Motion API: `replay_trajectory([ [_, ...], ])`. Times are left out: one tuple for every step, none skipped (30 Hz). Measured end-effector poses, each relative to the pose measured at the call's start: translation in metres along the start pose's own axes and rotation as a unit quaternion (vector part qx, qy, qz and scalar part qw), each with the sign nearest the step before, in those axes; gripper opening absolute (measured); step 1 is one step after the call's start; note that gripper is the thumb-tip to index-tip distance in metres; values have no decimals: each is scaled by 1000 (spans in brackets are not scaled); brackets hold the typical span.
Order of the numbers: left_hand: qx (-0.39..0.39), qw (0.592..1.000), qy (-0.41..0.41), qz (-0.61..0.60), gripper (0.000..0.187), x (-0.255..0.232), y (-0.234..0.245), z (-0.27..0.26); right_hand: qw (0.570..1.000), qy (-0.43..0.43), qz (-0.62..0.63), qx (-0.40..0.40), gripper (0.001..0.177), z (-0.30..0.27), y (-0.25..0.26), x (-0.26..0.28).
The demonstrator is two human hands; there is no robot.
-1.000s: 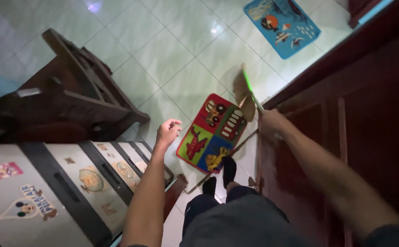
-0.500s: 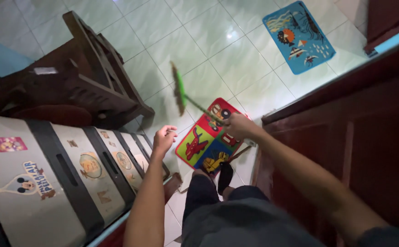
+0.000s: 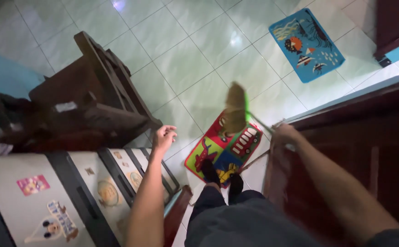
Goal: Sweeping the floor with a broom in various rooms of a home.
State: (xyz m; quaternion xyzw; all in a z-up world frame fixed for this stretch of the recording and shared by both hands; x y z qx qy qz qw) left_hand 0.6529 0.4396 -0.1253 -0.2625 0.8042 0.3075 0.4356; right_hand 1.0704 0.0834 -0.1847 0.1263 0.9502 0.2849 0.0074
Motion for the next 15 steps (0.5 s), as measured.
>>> replay_trajectory([
  [4, 1000, -1, 0, 23, -2, 1, 6, 1000, -3, 2, 1, 40, -13, 8, -1],
  [4, 1000, 7, 1, 24, -4, 3, 14, 968, -135, 198, -67, 35, -25, 18, -5],
  [4, 1000, 14, 3, 25, -6, 5, 21, 877, -260, 382, -129, 32, -38, 26, -8],
  [8, 1000, 13, 3, 25, -3, 4, 30, 876, -263, 383, -129, 32, -30, 24, -10],
  [13, 1000, 15, -8, 24, 1, 3, 39, 937, -186, 246, -162, 25, -21, 23, -10],
  [17, 999, 18, -20, 23, 5, 2, 46, 972, -103, 99, -188, 20, -12, 22, -11],
  [19, 999, 18, -21, 23, 10, -2, 56, 971, -106, 99, -188, 20, -33, 52, 5],
  [22, 999, 3, -25, 24, 17, -4, 64, 975, -84, 88, -185, 19, -53, 80, 23],
  [25, 999, -12, -29, 25, 24, -7, 70, 979, -62, 76, -182, 19, -74, 107, 42],
  [26, 999, -13, -28, 25, 14, -6, 71, 978, -63, 77, -182, 19, -70, 111, 41],
  [34, 999, -10, -4, 25, 4, -6, 71, 980, -38, -3, -196, 16, -65, 114, 41],
  [41, 999, -4, 21, 25, -5, -6, 69, 975, -13, -81, -207, 14, -62, 114, 43],
  [43, 999, -3, 23, 25, -9, -3, 70, 975, -14, -78, -206, 14, -69, 127, 52],
  [43, 999, -21, 25, 23, -14, -1, 73, 978, -24, -47, -201, 16, -75, 143, 58],
  [44, 998, -39, 27, 22, -19, 0, 76, 980, -34, -17, -195, 19, -80, 158, 65],
])
Point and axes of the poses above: each hand's wrist, its own z-axis towards the middle knuckle, its own y-axis out of the back of the hand, x = y × z, the point moved 1 cm from there along z, towards the middle knuckle, and after that the axes turned 4 degrees about z, right-handed, at the moved point
